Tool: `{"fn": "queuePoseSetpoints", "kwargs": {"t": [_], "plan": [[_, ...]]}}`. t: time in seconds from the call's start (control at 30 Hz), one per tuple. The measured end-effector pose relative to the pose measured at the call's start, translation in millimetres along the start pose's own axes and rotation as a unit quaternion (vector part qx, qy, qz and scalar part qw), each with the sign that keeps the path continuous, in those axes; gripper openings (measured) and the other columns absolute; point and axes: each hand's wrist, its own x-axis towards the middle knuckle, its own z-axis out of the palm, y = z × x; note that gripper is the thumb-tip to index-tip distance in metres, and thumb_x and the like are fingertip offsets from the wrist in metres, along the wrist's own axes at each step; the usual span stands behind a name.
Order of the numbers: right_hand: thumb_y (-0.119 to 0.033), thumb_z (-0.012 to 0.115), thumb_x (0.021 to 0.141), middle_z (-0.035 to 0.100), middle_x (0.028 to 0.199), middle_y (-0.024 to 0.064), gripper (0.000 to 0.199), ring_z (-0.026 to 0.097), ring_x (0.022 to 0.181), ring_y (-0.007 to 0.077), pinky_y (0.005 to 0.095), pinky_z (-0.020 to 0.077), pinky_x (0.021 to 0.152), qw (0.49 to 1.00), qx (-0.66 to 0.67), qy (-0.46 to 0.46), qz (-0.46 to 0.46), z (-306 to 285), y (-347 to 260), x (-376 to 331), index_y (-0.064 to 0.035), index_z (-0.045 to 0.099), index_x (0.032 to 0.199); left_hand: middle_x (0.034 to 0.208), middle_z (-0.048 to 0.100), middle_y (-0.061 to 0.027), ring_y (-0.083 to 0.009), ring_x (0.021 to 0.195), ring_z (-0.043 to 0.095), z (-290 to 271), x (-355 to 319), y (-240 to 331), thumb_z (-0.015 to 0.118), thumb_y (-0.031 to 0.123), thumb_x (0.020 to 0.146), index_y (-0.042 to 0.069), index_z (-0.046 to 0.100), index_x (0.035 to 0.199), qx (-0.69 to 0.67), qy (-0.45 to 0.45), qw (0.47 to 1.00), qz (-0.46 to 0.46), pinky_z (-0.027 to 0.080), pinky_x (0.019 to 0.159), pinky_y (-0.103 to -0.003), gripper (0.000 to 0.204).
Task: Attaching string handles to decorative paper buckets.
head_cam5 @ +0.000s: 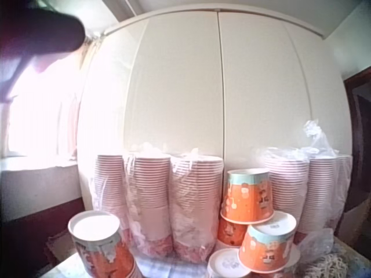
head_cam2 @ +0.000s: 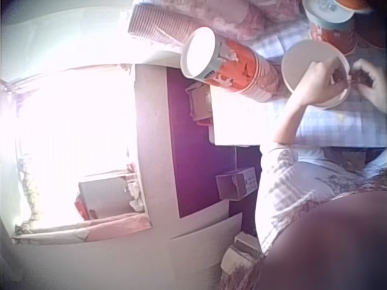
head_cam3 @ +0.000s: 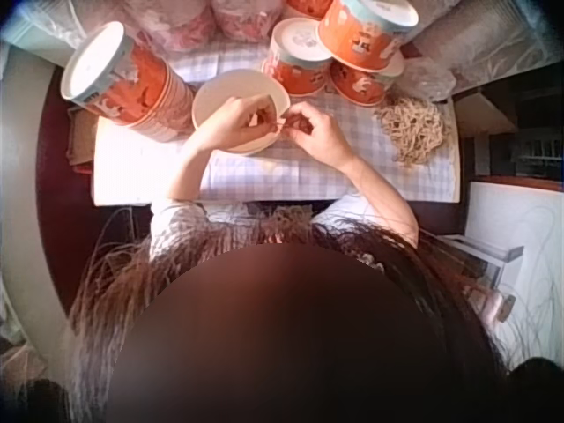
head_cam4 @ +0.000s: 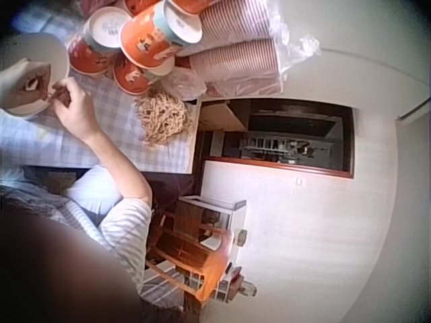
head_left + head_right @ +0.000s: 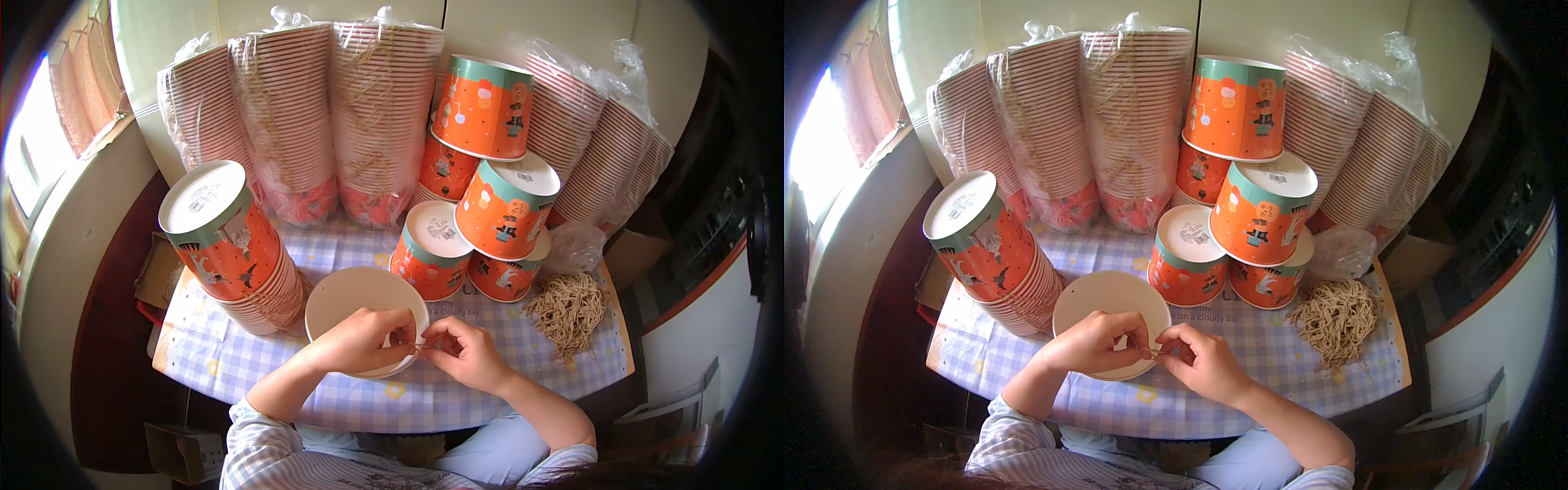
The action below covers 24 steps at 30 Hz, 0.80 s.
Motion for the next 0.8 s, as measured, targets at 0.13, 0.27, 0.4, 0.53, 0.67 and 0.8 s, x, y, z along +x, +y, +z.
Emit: {"fn": "queuePoseSetpoints", "kwargs": {"t": [0.13,0.27,0.4,0.53,0.67,0.8], "plan": [[-0.007,0.066,0.074,0.060,0.071,0.0020,0.021,0.051,0.056,0.0036,0.0197,0.0420,0.050,0.999,0.042,-0.008,0.017,0,-2,-2,-0.0043,0.052,0.089,0.070,0.059,-0.0096,-0.0203,0.064,0.060,-1,0,2,0.063,0.009,0.072,0.002,0.052,0.080,-0.021,0.011,1.000,-0.019,0.046,0.057,-0.029,0.015],[-0.009,0.067,0.075,0.060,0.069,0.0016,0.021,0.051,0.056,0.0032,0.0201,0.0425,0.049,0.996,0.089,-0.021,0.012,8,-2,-4,-0.0048,0.050,0.086,0.070,0.060,-0.0100,-0.0190,0.064,0.060,-2,2,2,0.062,0.008,0.072,0.001,0.052,0.079,-0.057,0.005,0.998,-0.034,0.047,0.057,-0.028,0.014],[-0.009,0.068,0.073,0.059,0.068,0.0014,0.022,0.053,0.056,0.0046,0.0213,0.0435,0.049,0.999,0.046,-0.008,0.017,13,-6,-2,-0.0049,0.049,0.084,0.069,0.060,-0.0096,-0.0188,0.064,0.061,-1,1,3,0.062,0.006,0.071,0.001,0.052,0.079,-0.049,0.010,0.998,-0.043,0.047,0.057,-0.028,0.014],[-0.009,0.070,0.071,0.059,0.066,0.0016,0.025,0.054,0.054,0.0071,0.0224,0.0439,0.048,0.999,-0.028,0.015,-0.024,14,-6,-2,-0.0049,0.049,0.084,0.069,0.060,-0.0094,-0.0189,0.063,0.061,2,1,2,0.062,0.005,0.070,0.002,0.052,0.079,-0.015,0.031,0.999,-0.031,0.047,0.056,-0.028,0.014],[-0.010,0.070,0.071,0.059,0.070,0.0032,0.024,0.053,0.053,0.0088,0.0238,0.0434,0.048,0.999,-0.012,0.044,-0.029,9,-8,-1,-0.0049,0.050,0.084,0.068,0.060,-0.0093,-0.0190,0.062,0.060,2,1,4,0.063,0.006,0.070,0.002,0.052,0.080,0.004,0.032,0.999,-0.027,0.047,0.056,-0.029,0.015],[-0.009,0.069,0.071,0.059,0.072,0.0042,0.022,0.053,0.053,0.0097,0.0247,0.0431,0.048,0.999,-0.020,0.047,-0.017,9,-8,2,-0.0045,0.051,0.084,0.068,0.059,-0.0090,-0.0190,0.061,0.060,4,0,4,0.064,0.008,0.071,0.002,0.051,0.080,-0.005,0.039,0.999,-0.023,0.046,0.055,-0.029,0.017]]}}
